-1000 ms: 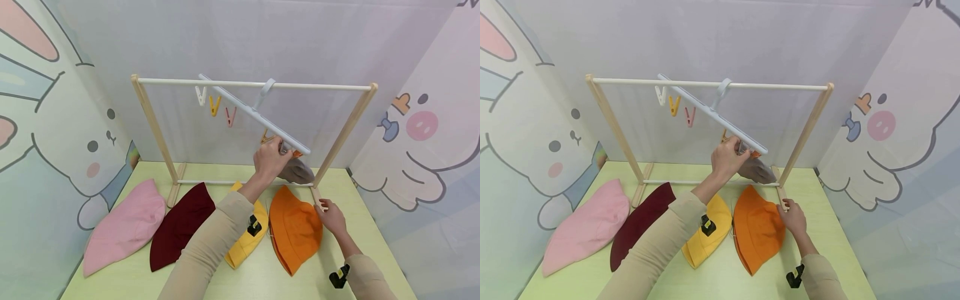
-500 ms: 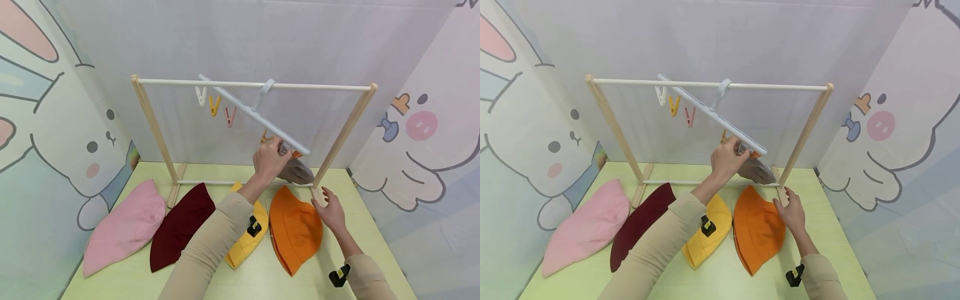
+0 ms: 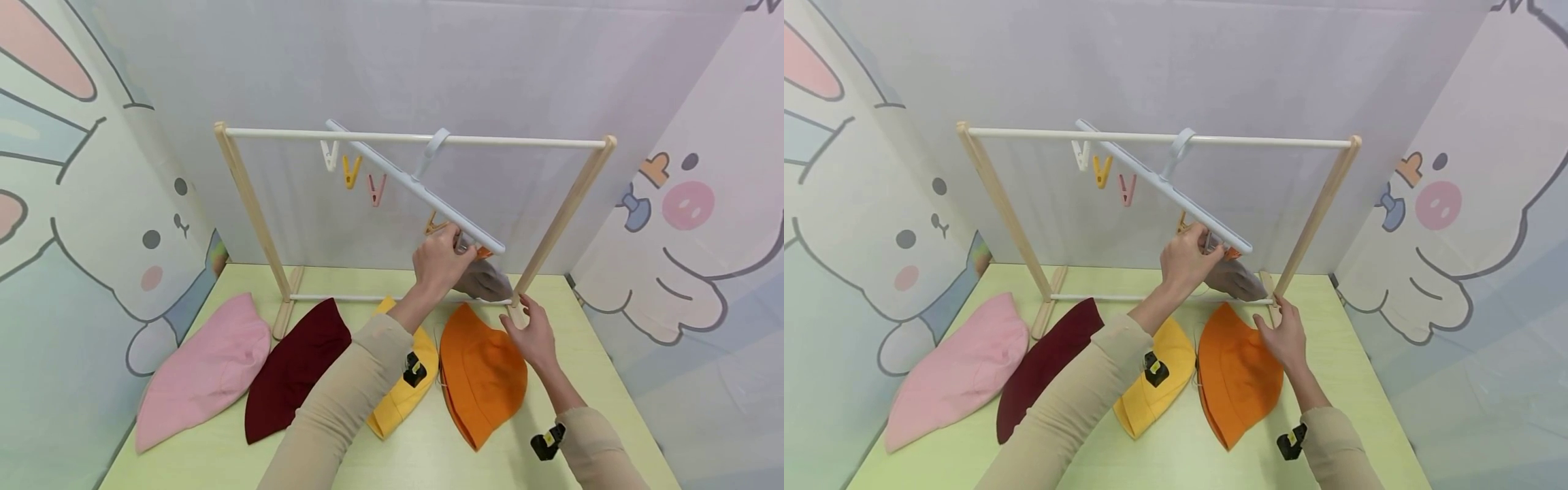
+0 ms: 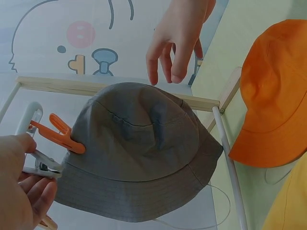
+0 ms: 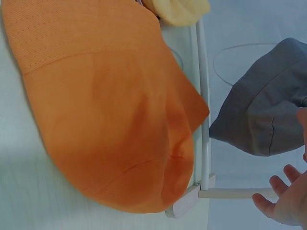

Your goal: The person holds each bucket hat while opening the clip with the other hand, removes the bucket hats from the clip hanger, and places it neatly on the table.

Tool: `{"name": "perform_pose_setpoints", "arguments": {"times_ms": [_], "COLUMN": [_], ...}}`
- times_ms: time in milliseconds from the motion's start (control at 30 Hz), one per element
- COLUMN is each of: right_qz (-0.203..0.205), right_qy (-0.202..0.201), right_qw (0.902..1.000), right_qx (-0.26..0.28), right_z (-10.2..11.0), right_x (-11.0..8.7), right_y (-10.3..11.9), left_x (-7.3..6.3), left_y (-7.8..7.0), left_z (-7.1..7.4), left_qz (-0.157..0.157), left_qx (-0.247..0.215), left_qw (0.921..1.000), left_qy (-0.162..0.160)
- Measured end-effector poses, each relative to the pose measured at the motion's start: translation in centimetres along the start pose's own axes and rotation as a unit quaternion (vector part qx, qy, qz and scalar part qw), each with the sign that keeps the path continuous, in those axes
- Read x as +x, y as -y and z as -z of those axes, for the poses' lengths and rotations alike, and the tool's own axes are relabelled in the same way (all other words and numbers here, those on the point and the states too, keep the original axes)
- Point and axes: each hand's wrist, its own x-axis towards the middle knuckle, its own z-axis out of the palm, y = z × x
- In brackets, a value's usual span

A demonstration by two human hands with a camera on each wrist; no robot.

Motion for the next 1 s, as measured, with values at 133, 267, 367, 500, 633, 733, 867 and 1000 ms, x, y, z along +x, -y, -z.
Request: {"name": "perform_pose_setpoints", "arguments": {"times_ms": [133, 267, 367, 500, 633, 733, 867, 1000], "right_qz": [0.01, 0.018, 0.025, 0.032, 0.036, 0.041, 0.049, 0.056], "right_qy": [-0.015, -0.025, -0.03, -0.033, -0.032, -0.033, -0.046, -0.064], "right_qw": [0.9998, 0.9995, 0.9992, 0.9989, 0.9988, 0.9985, 0.9977, 0.9964], "right_qx": [0.002, -0.001, 0.001, 0.008, 0.009, 0.01, 0.007, 0.005], "right_z": [-0.4, -0.6, -0.8, -1.0, -1.1, -1.2, -1.7, -2.0], "right_x": [0.3, 0.6, 0.9, 1.2, 1.4, 1.6, 1.9, 2.1], "right_y": [0.6, 1.1, 1.3, 1.7, 2.2, 2.4, 2.3, 2.2], "left_x": [0.0, 0.0, 0.0, 0.0, -0.1, -0.1, -0.1, -0.2], "left_y": [0.0, 0.0, 0.0, 0.0, 0.0, -0.1, -0.1, -0.1], "left_z": [0.0, 0.1, 0.2, 0.2, 0.2, 0.2, 0.1, 0.0], "left_qz": [-0.004, -0.006, -0.006, -0.004, -0.002, -0.003, -0.005, -0.005], "left_qx": [-0.004, -0.008, -0.008, -0.008, -0.008, -0.008, -0.006, -0.002], "left_qw": [1.0, 0.9999, 1.0, 1.0, 1.0, 1.0, 1.0, 1.0], "left_qy": [-0.001, -0.001, 0.0, 0.002, 0.001, 0.0, -0.001, -0.001]}}
